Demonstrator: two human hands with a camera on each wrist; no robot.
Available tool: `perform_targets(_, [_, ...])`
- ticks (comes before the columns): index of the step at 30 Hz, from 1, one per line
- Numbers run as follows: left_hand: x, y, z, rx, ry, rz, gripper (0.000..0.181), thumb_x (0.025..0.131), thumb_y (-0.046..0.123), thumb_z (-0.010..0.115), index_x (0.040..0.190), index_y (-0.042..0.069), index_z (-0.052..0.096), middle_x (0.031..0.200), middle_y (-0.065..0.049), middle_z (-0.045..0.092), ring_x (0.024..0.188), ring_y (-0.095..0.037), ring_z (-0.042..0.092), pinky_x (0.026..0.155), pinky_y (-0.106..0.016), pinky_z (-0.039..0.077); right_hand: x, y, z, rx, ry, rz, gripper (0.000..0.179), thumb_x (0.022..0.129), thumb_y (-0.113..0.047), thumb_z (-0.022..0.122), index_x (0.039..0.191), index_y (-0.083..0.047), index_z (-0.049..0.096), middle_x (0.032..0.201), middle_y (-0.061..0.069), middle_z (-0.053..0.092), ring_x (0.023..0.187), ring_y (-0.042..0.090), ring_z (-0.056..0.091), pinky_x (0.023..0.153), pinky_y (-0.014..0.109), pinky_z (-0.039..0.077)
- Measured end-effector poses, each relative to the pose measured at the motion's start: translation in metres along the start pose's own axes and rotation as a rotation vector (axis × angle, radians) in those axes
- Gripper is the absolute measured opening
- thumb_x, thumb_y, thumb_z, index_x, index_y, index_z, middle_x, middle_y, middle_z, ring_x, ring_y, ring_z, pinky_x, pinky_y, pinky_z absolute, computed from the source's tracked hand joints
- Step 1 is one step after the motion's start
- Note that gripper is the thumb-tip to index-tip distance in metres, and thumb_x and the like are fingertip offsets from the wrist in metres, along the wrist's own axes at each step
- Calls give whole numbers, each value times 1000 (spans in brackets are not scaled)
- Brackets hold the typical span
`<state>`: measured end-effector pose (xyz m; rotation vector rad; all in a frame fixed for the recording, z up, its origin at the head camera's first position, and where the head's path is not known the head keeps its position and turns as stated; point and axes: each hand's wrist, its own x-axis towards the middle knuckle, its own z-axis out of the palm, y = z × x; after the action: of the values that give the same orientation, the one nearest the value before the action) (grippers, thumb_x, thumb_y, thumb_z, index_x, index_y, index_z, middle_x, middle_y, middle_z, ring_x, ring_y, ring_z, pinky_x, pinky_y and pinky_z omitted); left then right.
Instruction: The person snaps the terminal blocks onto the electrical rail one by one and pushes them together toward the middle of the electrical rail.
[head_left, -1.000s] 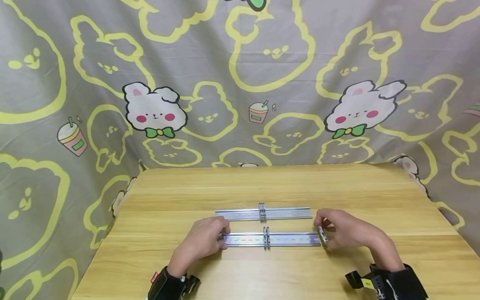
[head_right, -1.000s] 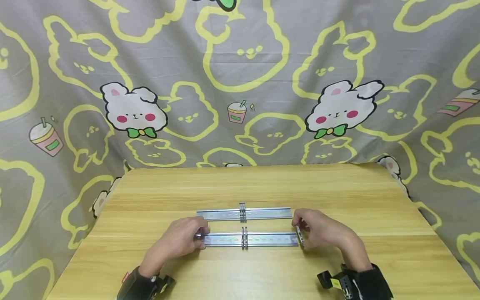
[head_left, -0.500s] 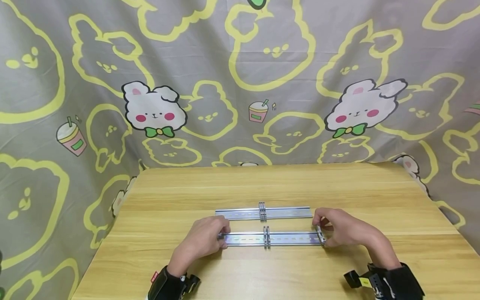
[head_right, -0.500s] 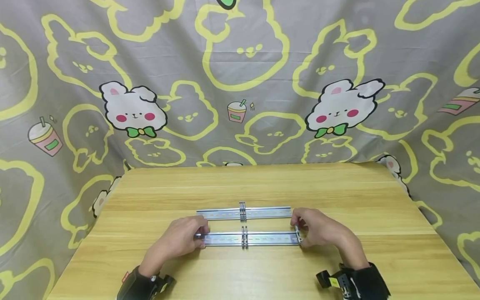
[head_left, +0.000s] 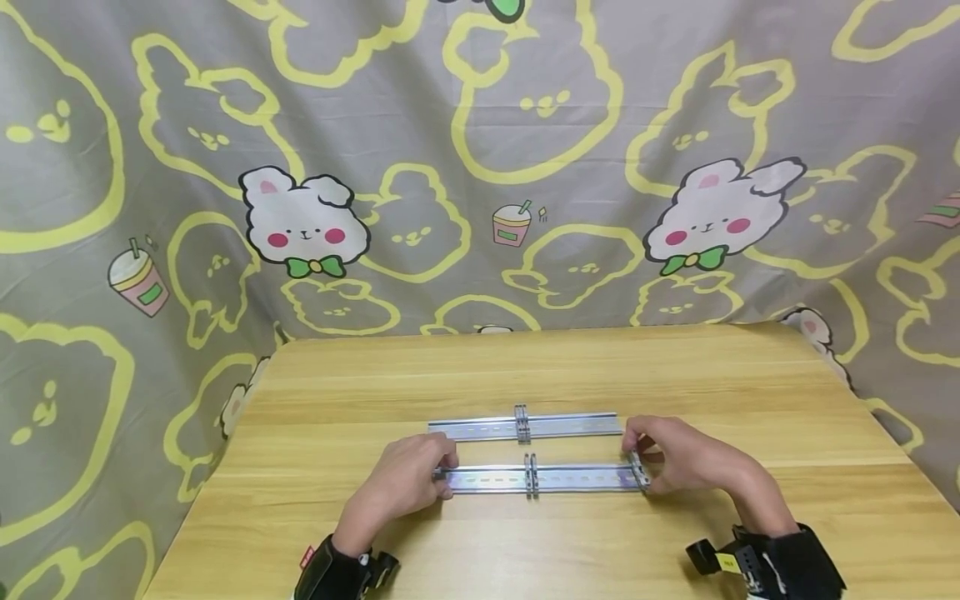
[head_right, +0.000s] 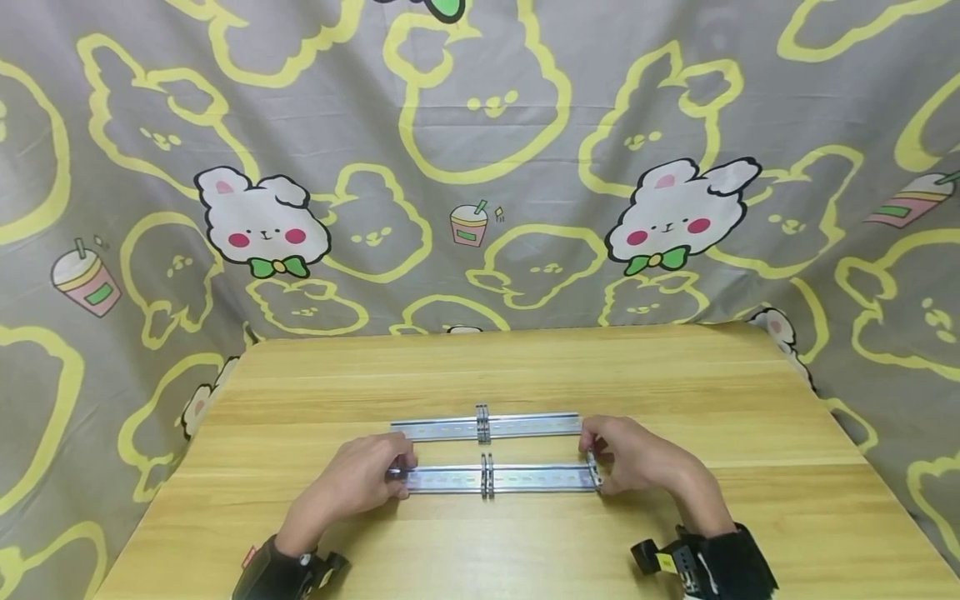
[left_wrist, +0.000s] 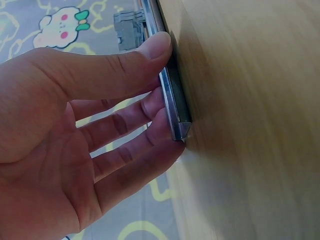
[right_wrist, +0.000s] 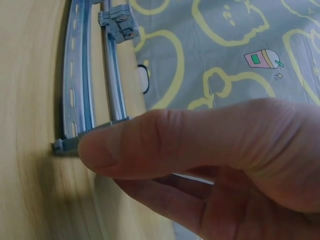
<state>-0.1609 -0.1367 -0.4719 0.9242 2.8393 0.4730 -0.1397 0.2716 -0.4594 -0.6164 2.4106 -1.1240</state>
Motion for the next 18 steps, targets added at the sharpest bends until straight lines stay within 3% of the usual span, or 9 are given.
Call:
perform_targets(11, [3, 0, 1, -3, 0, 3, 27, 72, 18, 93, 86, 17, 70, 83, 8, 63, 69, -7, 51, 63, -28, 45, -1, -2, 3, -9, 1, -19, 47, 60, 13, 75, 99, -4, 55, 111, 10, 64, 109, 39, 64, 93, 40, 55])
perform_targets(18, [2, -1, 2, 1, 6, 1, 27, 71, 18, 93, 86, 17, 69, 83, 9, 63, 69, -8, 51, 63, -29, 45, 13, -10, 15, -10, 8, -35, 48, 63, 7, 83, 99, -6, 56, 110, 8, 64, 109, 35, 64, 91, 41, 56])
